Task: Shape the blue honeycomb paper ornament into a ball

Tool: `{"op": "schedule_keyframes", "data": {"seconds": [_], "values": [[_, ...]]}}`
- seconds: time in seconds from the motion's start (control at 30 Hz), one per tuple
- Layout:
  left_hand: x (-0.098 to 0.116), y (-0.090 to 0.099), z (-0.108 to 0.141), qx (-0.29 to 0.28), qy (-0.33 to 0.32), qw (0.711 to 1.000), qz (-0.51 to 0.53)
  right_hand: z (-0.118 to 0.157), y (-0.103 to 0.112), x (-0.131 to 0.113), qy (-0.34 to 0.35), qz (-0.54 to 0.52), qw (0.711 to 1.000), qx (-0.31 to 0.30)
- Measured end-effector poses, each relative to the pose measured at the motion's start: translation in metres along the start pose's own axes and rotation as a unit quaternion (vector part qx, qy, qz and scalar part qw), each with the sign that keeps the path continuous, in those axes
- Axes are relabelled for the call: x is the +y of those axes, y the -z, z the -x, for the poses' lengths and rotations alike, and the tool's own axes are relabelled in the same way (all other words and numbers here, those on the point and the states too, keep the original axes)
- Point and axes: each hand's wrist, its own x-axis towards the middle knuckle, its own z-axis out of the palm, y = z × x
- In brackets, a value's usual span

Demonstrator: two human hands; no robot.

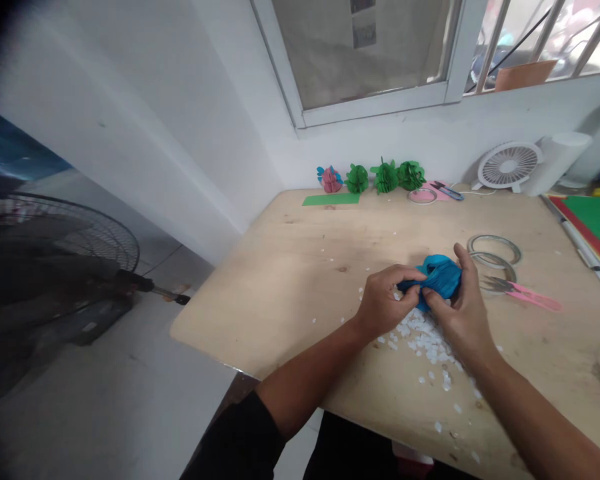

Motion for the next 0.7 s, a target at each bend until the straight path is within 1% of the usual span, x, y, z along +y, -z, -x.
{"op": "schedule_keyframes", "data": {"seconds": [0.13, 0.3, 0.43, 0.63, 0.7], "values": [[0.0001, 0.0001, 0.0003, 0.001, 0.006, 1.000, 0.014, -0.0002, 0.0006, -0.0035, -0.022, -0.015, 1.000, -0.003], [0.0002, -0.0003, 0.0007, 0.003, 0.000, 1.000, 0.017, 0.0011, 0.0002, -0.0043, -0.008, -0.031, 0.999, -0.003], [0.0006, -0.0007, 0.0011, -0.002, 0.004, 1.000, 0.014, 0.0017, -0.0001, -0.0065, -0.012, -0.053, 0.999, -0.002], [-0.0013, -0.0029, 0.0018, -0.011, 0.003, 1.000, 0.014, -0.0005, 0.0018, -0.0007, -0.009, -0.005, 1.000, 0.002], [-0.0019, -0.0033, 0.0019, -0.012, 0.000, 1.000, 0.009, -0.0009, 0.0017, 0.0013, 0.025, 0.012, 1.000, 0.003]]}}
